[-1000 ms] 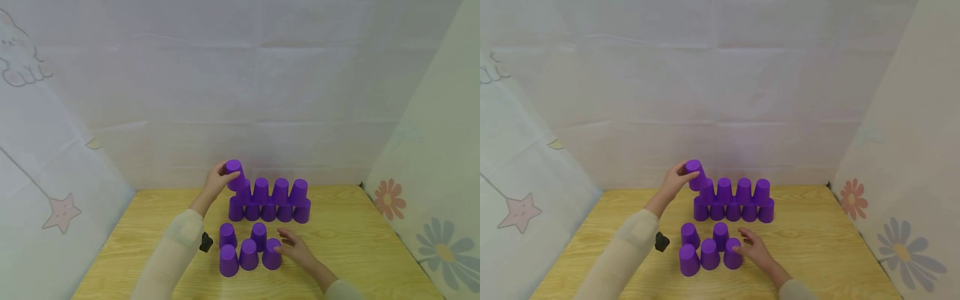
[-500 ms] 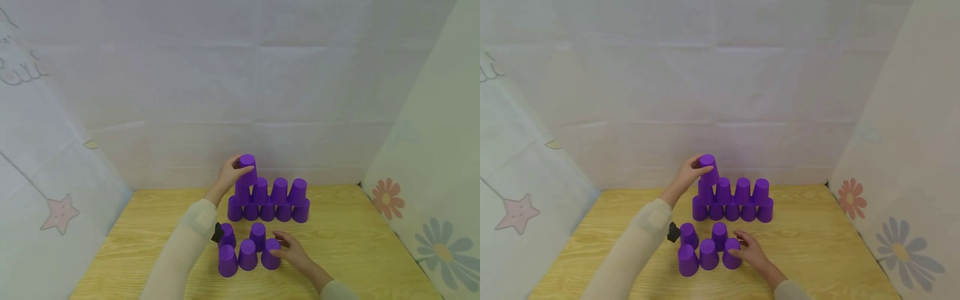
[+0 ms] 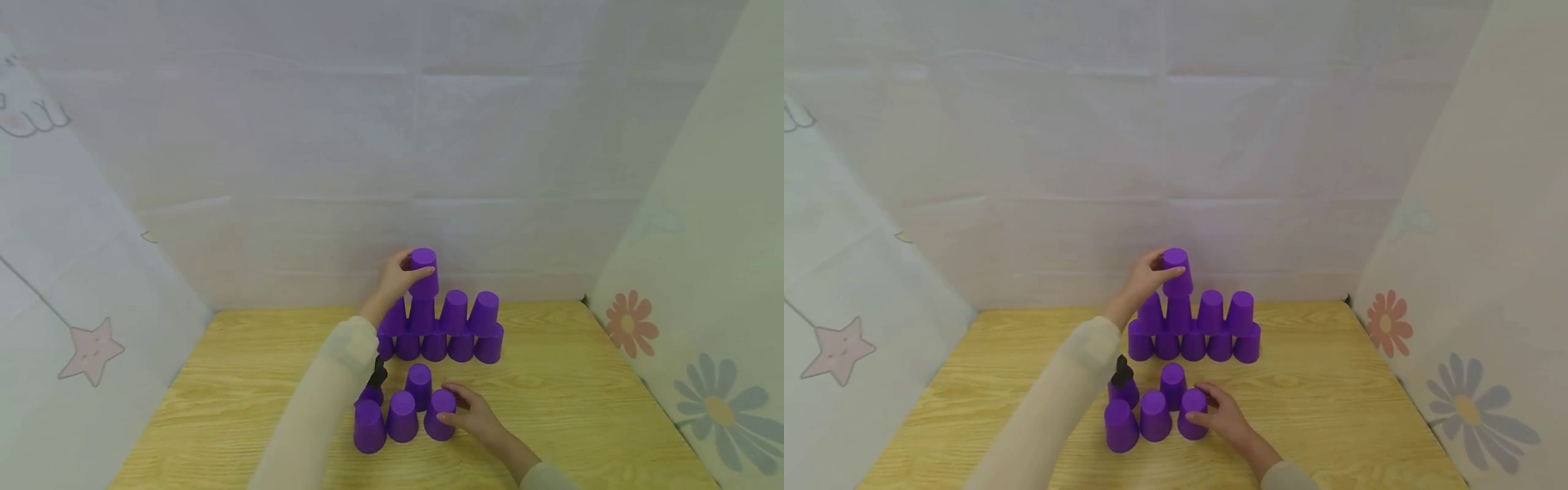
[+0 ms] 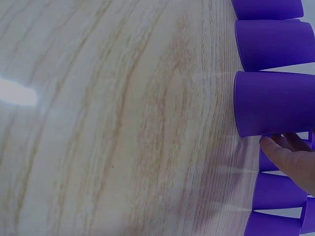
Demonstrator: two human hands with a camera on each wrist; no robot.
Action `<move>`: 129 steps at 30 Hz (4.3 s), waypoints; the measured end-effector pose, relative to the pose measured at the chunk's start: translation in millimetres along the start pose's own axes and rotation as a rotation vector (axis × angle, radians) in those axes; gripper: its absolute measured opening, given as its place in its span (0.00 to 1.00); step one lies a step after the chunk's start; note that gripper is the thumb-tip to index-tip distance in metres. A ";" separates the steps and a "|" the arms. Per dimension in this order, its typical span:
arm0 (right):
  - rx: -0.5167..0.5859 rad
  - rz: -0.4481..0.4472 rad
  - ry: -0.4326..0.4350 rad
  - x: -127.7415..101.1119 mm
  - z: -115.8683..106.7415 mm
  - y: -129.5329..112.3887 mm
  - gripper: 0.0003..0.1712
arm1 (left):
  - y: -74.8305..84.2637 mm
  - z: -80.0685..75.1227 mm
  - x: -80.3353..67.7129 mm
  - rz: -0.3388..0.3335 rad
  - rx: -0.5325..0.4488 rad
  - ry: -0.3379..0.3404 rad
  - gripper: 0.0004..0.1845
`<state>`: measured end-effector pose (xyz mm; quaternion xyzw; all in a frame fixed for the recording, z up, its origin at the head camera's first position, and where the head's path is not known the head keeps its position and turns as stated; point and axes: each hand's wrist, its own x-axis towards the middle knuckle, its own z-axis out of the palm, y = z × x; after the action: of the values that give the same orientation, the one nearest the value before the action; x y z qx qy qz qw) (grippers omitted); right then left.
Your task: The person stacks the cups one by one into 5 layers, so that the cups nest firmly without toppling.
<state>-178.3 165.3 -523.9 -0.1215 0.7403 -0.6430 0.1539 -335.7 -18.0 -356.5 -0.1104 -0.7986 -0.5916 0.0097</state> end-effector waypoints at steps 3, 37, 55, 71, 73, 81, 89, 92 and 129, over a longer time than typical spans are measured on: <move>-0.010 -0.019 0.004 0.3 1.2 2.9 0.34 | -0.1 4.7 1.0 0.000 0.010 0.014 0.31; -0.026 -0.022 0.021 -2.7 4.5 6.9 0.32 | -6.9 39.0 6.4 0.059 0.135 -0.034 0.27; 0.027 -0.021 -0.005 -3.3 2.6 6.9 0.30 | -8.2 35.8 7.0 0.031 0.106 -0.052 0.33; -0.042 -0.056 0.061 -3.9 -6.3 2.6 0.32 | -13.0 9.5 -4.6 0.004 -0.038 0.038 0.35; -0.063 -0.065 0.069 -3.9 -8.8 2.2 0.32 | -15.3 3.6 -8.0 0.013 -0.054 0.053 0.35; -0.108 -0.037 0.079 -3.3 -16.5 -3.6 0.31 | -29.3 -18.1 -23.0 0.026 -0.092 0.092 0.35; -0.139 -0.026 0.109 -3.1 -28.4 -11.9 0.30 | -45.7 -38.9 -44.9 0.011 -0.084 0.051 0.35; -0.139 0.002 0.132 -4.6 -33.1 -15.5 0.30 | -54.9 -44.1 -52.8 0.016 -0.083 0.037 0.35; -0.212 -0.182 0.185 18.9 -84.5 -87.2 0.27 | -152.4 -58.7 -151.4 -0.144 0.025 0.012 0.36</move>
<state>-229.7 222.9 -428.3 -0.1437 0.8009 -0.5812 0.0126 -223.4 -140.5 -504.7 -0.0487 -0.8116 -0.5815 -0.0267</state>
